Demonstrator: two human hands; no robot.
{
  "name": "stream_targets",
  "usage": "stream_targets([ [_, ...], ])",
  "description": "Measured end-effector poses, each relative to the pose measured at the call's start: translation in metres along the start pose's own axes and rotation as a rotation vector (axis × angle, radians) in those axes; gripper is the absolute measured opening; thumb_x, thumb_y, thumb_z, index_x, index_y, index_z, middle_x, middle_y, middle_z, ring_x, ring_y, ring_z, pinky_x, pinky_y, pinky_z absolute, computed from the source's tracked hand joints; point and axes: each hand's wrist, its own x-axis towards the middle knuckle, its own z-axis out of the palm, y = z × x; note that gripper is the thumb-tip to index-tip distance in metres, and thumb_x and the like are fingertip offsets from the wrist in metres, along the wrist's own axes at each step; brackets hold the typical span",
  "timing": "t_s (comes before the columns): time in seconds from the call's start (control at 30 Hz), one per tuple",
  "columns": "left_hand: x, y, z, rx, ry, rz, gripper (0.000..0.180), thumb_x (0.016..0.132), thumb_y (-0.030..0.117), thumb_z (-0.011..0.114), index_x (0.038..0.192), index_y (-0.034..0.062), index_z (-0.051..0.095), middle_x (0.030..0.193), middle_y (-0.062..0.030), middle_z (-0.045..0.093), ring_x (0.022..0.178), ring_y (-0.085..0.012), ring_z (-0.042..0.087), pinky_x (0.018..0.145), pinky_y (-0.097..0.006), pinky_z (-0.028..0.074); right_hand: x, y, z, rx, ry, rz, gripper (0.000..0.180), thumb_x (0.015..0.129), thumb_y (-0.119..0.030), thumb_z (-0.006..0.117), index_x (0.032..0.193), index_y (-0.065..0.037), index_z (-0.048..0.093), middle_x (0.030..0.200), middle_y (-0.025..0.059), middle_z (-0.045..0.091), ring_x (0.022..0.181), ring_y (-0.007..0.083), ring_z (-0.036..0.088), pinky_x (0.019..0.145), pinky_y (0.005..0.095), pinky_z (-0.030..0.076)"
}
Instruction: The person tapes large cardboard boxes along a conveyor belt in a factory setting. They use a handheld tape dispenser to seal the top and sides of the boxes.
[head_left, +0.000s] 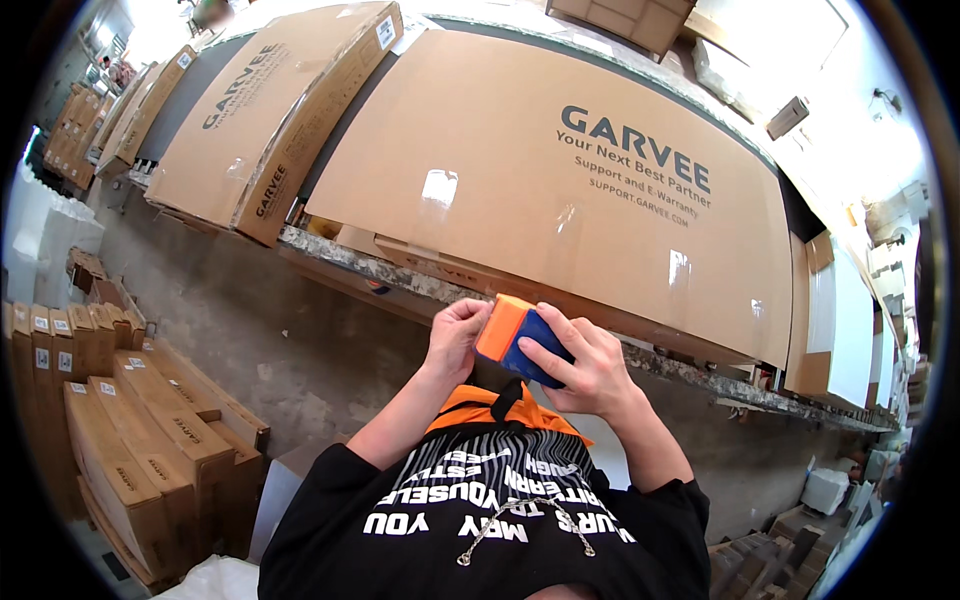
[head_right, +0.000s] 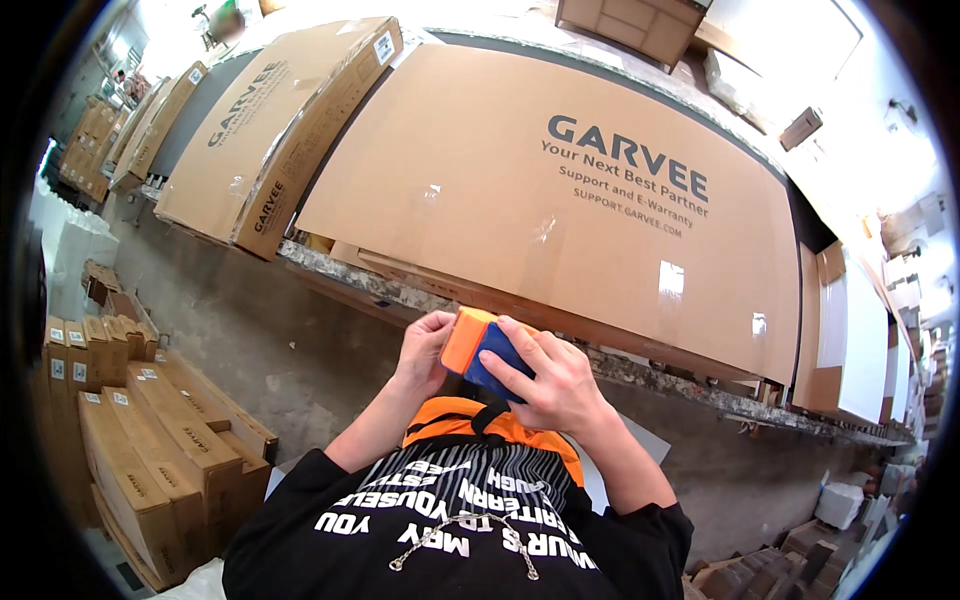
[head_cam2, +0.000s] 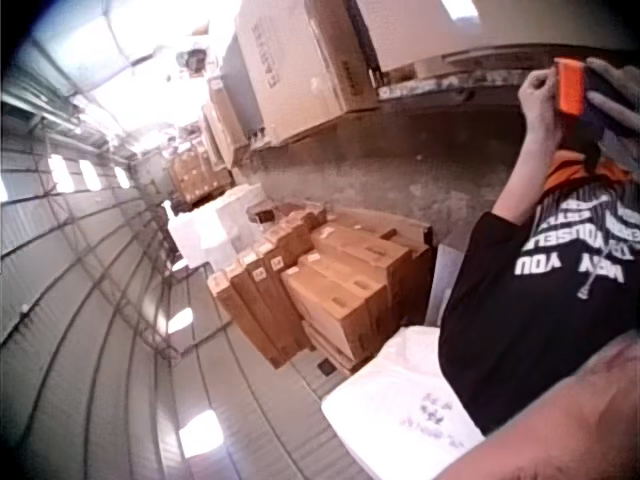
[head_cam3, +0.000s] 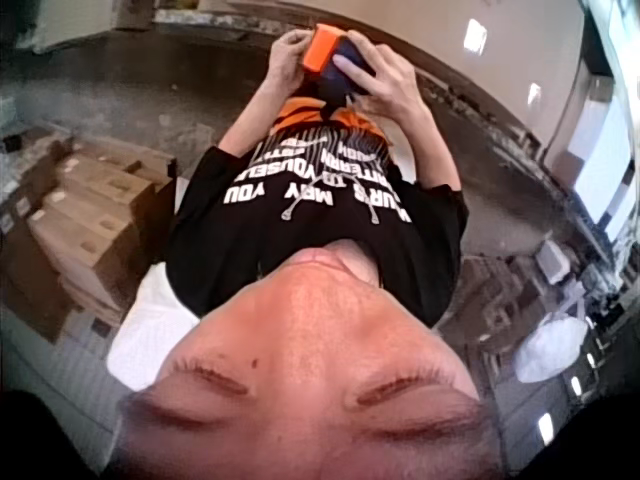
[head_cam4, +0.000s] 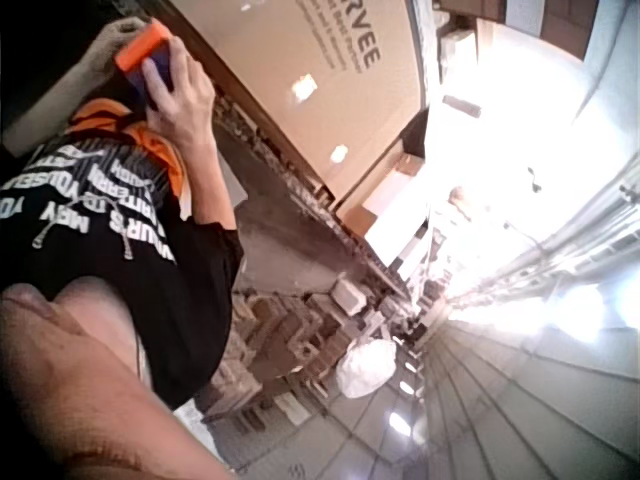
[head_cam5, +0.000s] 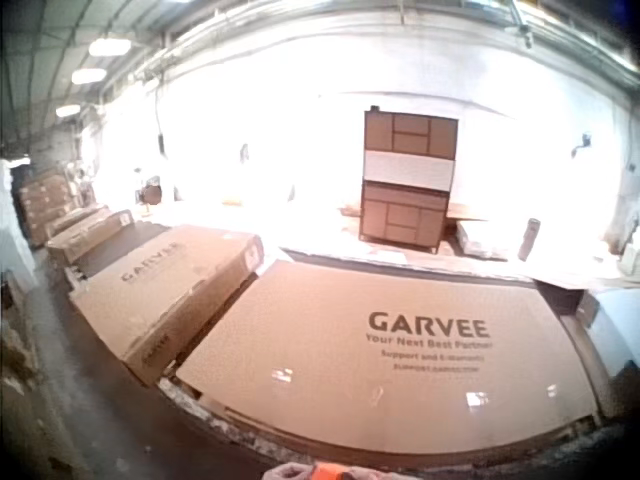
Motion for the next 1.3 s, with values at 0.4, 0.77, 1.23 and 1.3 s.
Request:
stream_targets([
  [0.4,0.061,0.085,-0.059,0.381,0.675,0.725,0.011,0.083,0.009,0.078,0.081,0.0023,0.069,0.071,0.0005,0.064,0.059,-0.0049,0.051,0.053,-0.021,0.042,-0.003,0.022,-0.056,-0.242,-0.264,0.112,0.056,0.052,-0.009,0.07,0.107,-0.017,0.071,0.131,0.0151,0.057,0.083,0.0267,0.061,0.073,0.0383,0.056],
  [0.77,0.083,0.08,-0.083,0.608,0.977,0.657,0.026,0.075,0.023,0.086,0.077,-0.0004,0.075,0.073,-0.0008,0.068,0.064,-0.0086,0.057,0.064,-0.025,0.048,0.015,0.034,-0.018,-0.289,-0.412,0.166,0.049,0.058,-0.009,0.07,0.107,-0.016,0.072,0.131,0.0165,0.057,0.085,0.0269,0.061,0.073,0.0377,0.054],
  [1.23,0.086,0.084,-0.099,0.994,1.516,0.526,0.082,0.073,0.039,0.085,0.134,-0.0031,0.051,0.135,-0.0204,0.046,0.122,-0.0275,0.048,0.097,-0.041,0.043,0.051,0.029,0.006,-0.348,-0.703,0.255,0.049,0.059,-0.012,0.071,0.109,-0.011,0.071,0.13,0.0192,0.054,0.089,0.0291,0.063,0.071,0.0363,0.056],
  [1.3,0.086,0.084,-0.094,1.308,1.355,1.001,0.103,0.076,0.044,0.081,0.15,0.0003,0.023,0.14,-0.0264,0.035,0.13,-0.0323,0.039,0.106,-0.046,0.036,0.046,0.028,0.004,-0.341,-0.675,0.256,0.052,0.058,-0.014,0.073,0.11,-0.009,0.069,0.131,0.021,0.052,0.09,0.03,0.063,0.073,0.0377,0.057],
])
